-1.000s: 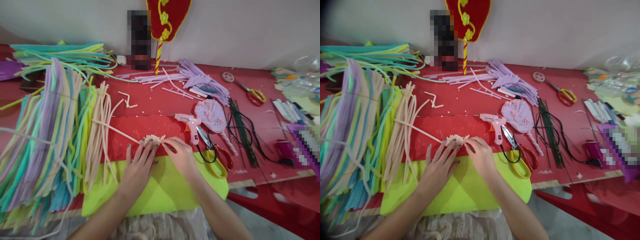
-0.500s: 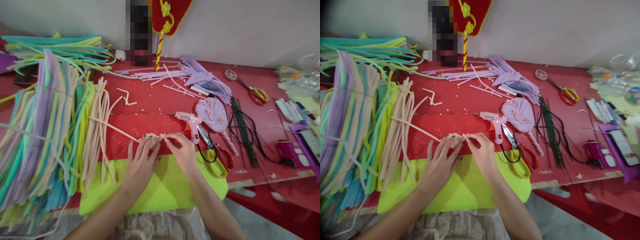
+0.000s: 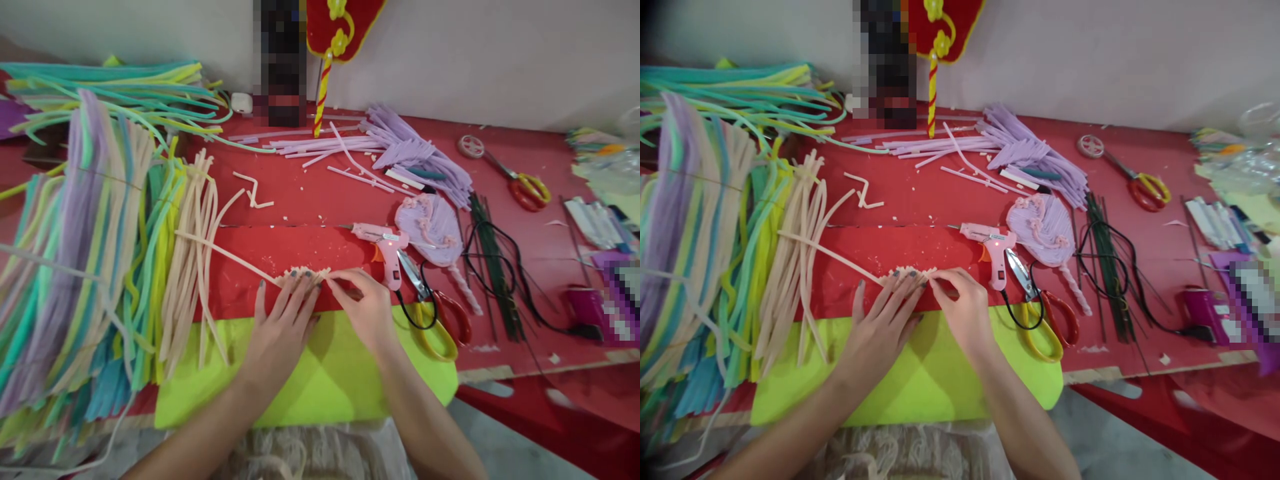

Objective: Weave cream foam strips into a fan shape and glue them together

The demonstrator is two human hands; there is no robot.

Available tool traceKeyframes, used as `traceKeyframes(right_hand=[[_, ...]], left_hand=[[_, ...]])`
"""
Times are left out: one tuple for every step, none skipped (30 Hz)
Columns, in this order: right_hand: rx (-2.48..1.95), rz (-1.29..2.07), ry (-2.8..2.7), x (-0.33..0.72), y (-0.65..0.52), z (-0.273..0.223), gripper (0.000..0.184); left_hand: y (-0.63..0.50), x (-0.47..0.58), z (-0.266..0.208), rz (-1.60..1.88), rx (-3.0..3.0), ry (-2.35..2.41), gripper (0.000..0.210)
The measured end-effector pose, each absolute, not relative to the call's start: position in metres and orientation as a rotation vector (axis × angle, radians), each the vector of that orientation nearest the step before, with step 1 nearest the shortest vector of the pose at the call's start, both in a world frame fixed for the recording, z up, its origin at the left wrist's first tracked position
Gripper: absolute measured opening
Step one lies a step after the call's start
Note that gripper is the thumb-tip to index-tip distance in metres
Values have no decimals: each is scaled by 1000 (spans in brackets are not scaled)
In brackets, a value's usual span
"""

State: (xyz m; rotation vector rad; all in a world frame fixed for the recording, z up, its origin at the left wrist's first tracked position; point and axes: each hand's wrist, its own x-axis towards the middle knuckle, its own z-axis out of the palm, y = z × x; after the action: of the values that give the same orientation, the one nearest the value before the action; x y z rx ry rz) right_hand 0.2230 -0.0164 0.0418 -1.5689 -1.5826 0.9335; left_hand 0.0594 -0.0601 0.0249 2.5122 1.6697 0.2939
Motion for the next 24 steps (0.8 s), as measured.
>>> traceKeyframes(right_hand=[[-1569, 940, -1590, 222, -16, 42, 12], [-1570, 948, -1597, 222, -16, 43, 12], [-1572, 959, -1607, 221, -16, 43, 12], [-1573, 970, -1619, 221, -15, 44, 12], [-1577, 980, -1631, 221, -15, 45, 13], [-1579, 988, -1641, 220, -15, 45, 13], [-1581, 996, -1648, 220, -14, 46, 13], [-1581, 1005, -1650, 220, -14, 46, 13], [-1579, 1012, -1649, 219, -14, 47, 13], [-1574, 1018, -1646, 219, -13, 47, 14], [-1569, 1022, -1642, 219, -13, 47, 14], [-1565, 1025, -1640, 219, -13, 47, 14], [-1564, 1026, -1636, 219, -13, 47, 14], [-1566, 1031, -1632, 219, -14, 47, 14], [-1569, 1042, -1624, 219, -14, 46, 14], [-1575, 1058, -1611, 219, -14, 46, 14], [-1581, 1078, -1594, 219, -14, 46, 13], [-1587, 1098, -1573, 220, -15, 46, 13], [-1593, 1117, -1551, 220, -15, 46, 12], [-1598, 1130, -1532, 220, -15, 46, 13], [-1599, 1137, -1519, 219, -15, 46, 13], [-1597, 1140, -1514, 219, -15, 46, 13], [-1593, 1137, -1517, 219, -14, 46, 13], [-1588, 1132, -1525, 219, -14, 45, 13]], left_hand=[[-60, 59, 25, 294, 2510, 1669, 49], [-60, 59, 25, 295, 2507, 1671, 49], [-60, 60, 24, 294, 2504, 1672, 49], [-60, 60, 25, 294, 2502, 1674, 49], [-60, 60, 25, 293, 2499, 1675, 50], [-60, 60, 25, 290, 2499, 1674, 50], [-60, 60, 25, 288, 2499, 1671, 49], [-60, 60, 26, 283, 2501, 1668, 49], [-60, 60, 26, 283, 2503, 1667, 48], [-60, 59, 26, 282, 2506, 1664, 48], [-60, 59, 26, 284, 2509, 1660, 48], [-60, 59, 25, 287, 2513, 1656, 48], [-60, 59, 25, 292, 2515, 1652, 47], [-60, 59, 25, 299, 2517, 1649, 47], [-60, 59, 25, 305, 2515, 1649, 47], [-60, 59, 25, 307, 2511, 1651, 47], [-60, 59, 25, 311, 2506, 1656, 47], [-60, 60, 25, 311, 2504, 1657, 48], [-61, 60, 25, 310, 2502, 1660, 48], [-61, 60, 25, 305, 2501, 1661, 48], [-61, 60, 24, 300, 2501, 1663, 48], [-61, 60, 24, 297, 2502, 1664, 48], [-61, 60, 24, 295, 2505, 1666, 47], [-61, 60, 24, 294, 2510, 1665, 47]])
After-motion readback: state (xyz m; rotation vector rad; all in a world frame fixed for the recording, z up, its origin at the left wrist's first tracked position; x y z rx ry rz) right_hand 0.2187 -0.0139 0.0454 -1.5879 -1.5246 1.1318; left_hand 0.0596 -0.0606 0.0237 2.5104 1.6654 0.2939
